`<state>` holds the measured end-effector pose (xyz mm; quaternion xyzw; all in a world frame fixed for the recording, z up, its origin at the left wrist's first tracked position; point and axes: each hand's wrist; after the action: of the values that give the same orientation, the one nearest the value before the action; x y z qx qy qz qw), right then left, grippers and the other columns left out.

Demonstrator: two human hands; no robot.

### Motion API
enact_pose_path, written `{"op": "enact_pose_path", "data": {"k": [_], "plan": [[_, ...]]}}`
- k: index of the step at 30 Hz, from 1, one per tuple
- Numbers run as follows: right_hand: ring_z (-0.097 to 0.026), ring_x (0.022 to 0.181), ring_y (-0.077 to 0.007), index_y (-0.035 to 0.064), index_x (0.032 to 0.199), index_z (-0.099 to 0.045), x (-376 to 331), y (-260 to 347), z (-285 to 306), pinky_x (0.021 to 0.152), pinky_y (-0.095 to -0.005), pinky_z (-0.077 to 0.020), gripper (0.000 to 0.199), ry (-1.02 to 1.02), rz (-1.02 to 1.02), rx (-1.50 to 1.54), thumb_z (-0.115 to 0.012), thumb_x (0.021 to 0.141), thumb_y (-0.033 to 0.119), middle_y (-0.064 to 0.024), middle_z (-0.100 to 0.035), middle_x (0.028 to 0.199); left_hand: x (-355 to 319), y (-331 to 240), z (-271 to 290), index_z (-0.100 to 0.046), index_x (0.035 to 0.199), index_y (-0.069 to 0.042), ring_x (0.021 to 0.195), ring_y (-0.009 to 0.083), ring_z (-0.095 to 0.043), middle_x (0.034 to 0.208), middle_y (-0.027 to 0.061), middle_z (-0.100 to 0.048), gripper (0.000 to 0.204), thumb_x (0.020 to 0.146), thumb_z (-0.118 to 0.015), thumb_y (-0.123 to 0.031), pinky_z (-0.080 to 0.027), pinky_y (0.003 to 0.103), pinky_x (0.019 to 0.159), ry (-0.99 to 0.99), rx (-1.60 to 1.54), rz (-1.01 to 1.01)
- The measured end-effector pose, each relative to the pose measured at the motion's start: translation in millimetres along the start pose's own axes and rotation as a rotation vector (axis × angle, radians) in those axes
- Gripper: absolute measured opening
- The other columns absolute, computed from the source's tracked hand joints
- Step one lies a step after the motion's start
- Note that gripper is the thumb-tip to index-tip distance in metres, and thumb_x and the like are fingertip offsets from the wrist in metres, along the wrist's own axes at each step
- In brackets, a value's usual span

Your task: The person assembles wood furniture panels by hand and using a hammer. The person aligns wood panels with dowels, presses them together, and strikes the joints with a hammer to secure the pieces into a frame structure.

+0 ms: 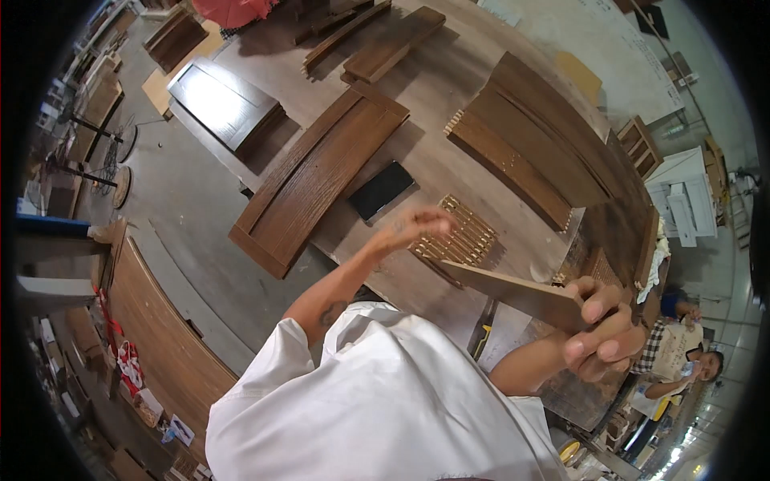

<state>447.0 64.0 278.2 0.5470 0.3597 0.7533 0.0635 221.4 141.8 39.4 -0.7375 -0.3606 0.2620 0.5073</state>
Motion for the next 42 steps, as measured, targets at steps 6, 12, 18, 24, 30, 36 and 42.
{"op": "enact_pose_path", "data": {"k": [6, 12, 18, 24, 30, 36, 42], "plan": [[-0.059, 0.105, -0.0253, 0.0086, 0.105, -0.056, 5.3, -4.0, -6.0, 0.090, -0.0471, -0.0526, 0.026, 0.024, 0.085, -0.041, -0.042, 0.101, 0.030, -0.0043, -0.069, 0.093, 108.3, 34.5, 72.5, -0.050, 0.130, -0.001, 0.080, 0.0147, -0.060, 0.091, 0.0085, -0.064, 0.057, 0.089, -0.064, -0.038, -0.050, 0.029, 0.068, -0.502, 0.212, 0.056], [-0.065, 0.094, -0.0230, 0.0086, 0.100, -0.060, 8.9, -12.1, -6.0, 0.080, -0.0446, -0.0574, 0.025, -0.105, 0.129, -0.095, -0.046, 0.100, 0.029, -0.0036, -0.070, 0.086, 201.0, 81.1, 116.0, -0.033, 0.144, -0.005, 0.057, 0.0136, -0.052, 0.076, 0.0054, -0.057, 0.069, 0.088, -0.067, -0.026, -0.048, 0.029, 0.053, -0.510, 0.001, 0.269], [-0.066, 0.093, -0.0241, 0.0076, 0.099, -0.061, 10.2, -10.2, -9.2, 0.081, -0.0446, -0.0568, 0.010, -0.123, 0.087, -0.039, -0.062, 0.089, 0.009, -0.0044, -0.071, 0.087, 213.6, 83.0, 104.0, -0.049, 0.124, -0.011, 0.061, 0.0103, -0.050, 0.086, 0.0013, -0.056, 0.042, 0.087, -0.066, -0.015, -0.043, 0.028, 0.050, -0.616, -0.178, 0.184], [-0.065, 0.096, -0.0253, 0.0079, 0.098, -0.061, 9.2, -10.0, -7.9, 0.081, -0.0446, -0.0567, 0.011, -0.125, 0.098, -0.023, -0.055, 0.095, 0.017, -0.0051, -0.071, 0.089, 196.6, 98.6, 60.7, -0.049, 0.106, -0.010, 0.077, 0.0111, -0.055, 0.087, 0.0002, -0.055, 0.033, 0.081, -0.070, -0.007, -0.050, 0.030, 0.069, -0.712, -0.328, -0.004], [-0.064, 0.091, -0.0252, 0.0079, 0.094, -0.059, 4.3, -10.4, -17.0, 0.079, -0.0463, -0.0569, 0.025, -0.197, 0.132, -0.104, -0.047, 0.099, 0.030, -0.0061, -0.070, 0.086, 189.5, 122.0, 54.4, -0.062, 0.094, 0.004, 0.086, 0.0269, -0.063, 0.089, 0.0143, -0.064, 0.032, 0.070, -0.078, -0.011, -0.051, 0.036, 0.069, -0.494, 0.354, 0.083], [-0.059, 0.102, -0.0272, 0.0104, 0.102, -0.057, -4.8, -1.4, -8.9, 0.085, -0.0480, -0.0497, 0.022, -0.100, 0.081, -0.119, -0.049, 0.098, 0.031, -0.0040, -0.066, 0.082, 158.8, 96.4, 48.5, -0.066, 0.097, 0.000, 0.089, 0.0340, -0.061, 0.096, 0.0188, -0.064, 0.032, 0.069, -0.078, -0.009, -0.050, 0.040, 0.077, -0.263, 0.900, -0.330], [-0.059, 0.099, -0.0281, 0.0077, 0.101, -0.057, -5.9, -5.4, -22.8, 0.083, -0.0471, -0.0511, 0.028, -0.212, 0.106, -0.140, -0.046, 0.099, 0.033, -0.0056, -0.067, 0.079, 125.0, -58.6, 15.8, -0.059, 0.103, -0.002, 0.098, 0.0234, -0.063, 0.104, 0.0087, -0.064, 0.024, 0.086, -0.070, -0.014, -0.052, 0.033, 0.082, -0.242, 0.151, -0.440]]}}
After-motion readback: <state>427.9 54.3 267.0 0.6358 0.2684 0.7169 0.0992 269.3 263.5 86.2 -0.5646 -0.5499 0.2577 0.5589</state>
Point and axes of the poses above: each hand's wrist, its own x-axis towards the middle knuckle, its own z-axis out of the back of the hand, y = z × x
